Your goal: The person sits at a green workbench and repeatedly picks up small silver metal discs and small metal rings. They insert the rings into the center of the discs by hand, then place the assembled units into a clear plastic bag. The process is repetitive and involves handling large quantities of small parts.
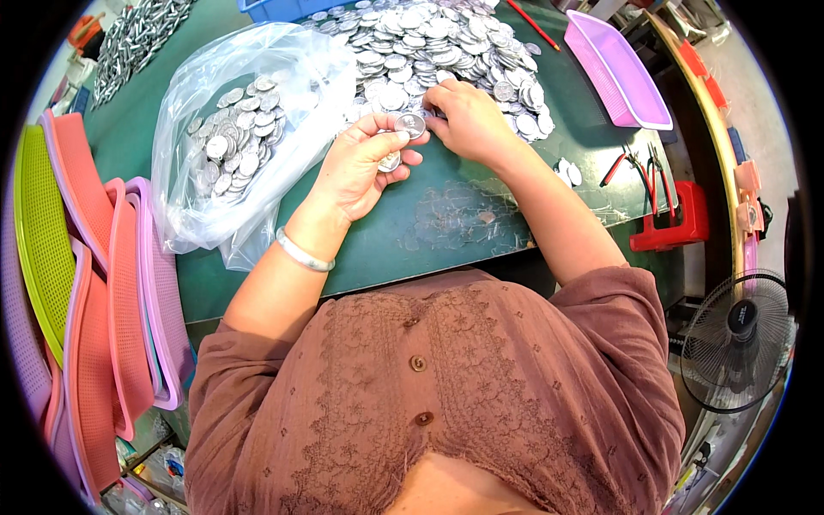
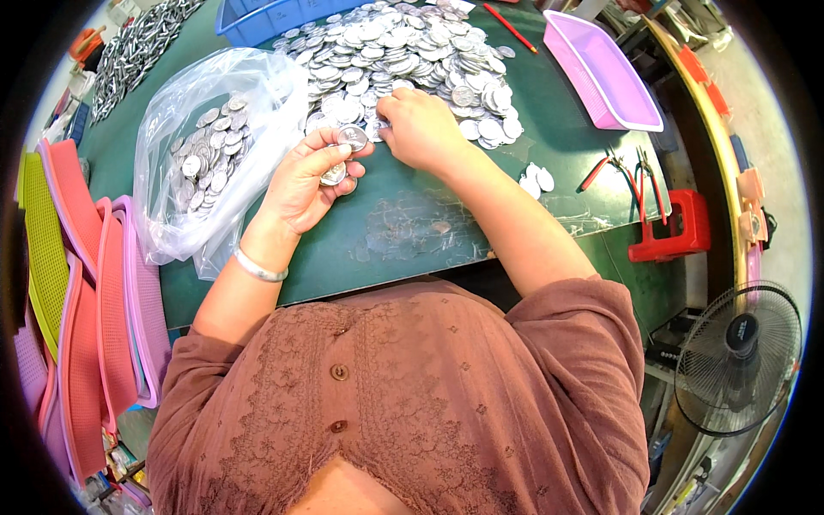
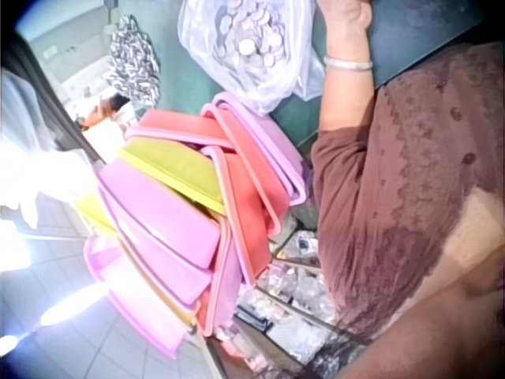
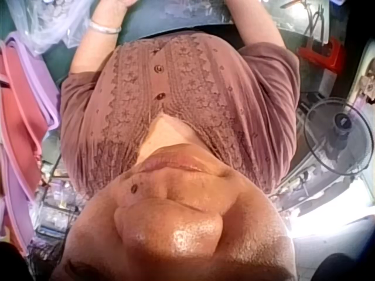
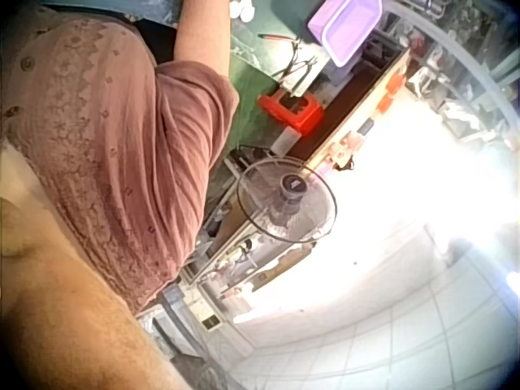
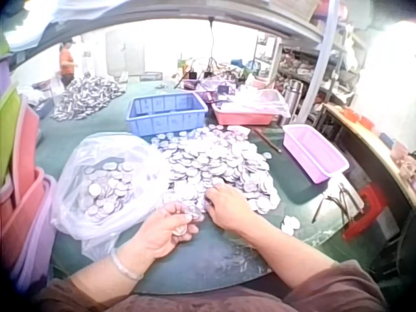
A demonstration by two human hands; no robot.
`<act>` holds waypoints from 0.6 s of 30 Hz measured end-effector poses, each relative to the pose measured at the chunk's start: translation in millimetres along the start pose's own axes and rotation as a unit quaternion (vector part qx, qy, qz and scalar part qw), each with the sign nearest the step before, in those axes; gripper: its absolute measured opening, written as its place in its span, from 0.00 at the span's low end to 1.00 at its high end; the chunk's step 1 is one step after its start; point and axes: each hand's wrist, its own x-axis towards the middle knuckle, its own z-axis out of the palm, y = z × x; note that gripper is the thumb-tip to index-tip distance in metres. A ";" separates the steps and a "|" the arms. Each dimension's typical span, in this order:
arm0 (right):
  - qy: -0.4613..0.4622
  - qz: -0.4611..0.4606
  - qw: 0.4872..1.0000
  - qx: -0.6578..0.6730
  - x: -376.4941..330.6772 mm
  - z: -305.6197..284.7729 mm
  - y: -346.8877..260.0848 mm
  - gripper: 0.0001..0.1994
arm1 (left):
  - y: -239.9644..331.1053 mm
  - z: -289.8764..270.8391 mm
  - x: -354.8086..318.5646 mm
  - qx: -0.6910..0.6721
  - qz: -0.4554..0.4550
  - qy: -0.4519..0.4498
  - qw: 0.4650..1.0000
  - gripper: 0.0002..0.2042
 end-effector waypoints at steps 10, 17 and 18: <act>0.002 -0.007 0.999 0.043 -1.7 2.6 8.0 0.08 | 0.1 -4.7 3.6 -0.065 -0.020 -0.023 0.997 0.07; 0.000 -0.014 0.999 0.042 -3.5 -2.3 3.6 0.11 | 0.3 -2.7 3.6 -0.086 -0.034 0.005 0.996 0.07; 0.004 -0.017 0.999 0.041 -3.7 -2.1 3.2 0.12 | 0.3 -3.0 3.9 -0.095 -0.040 0.008 0.995 0.07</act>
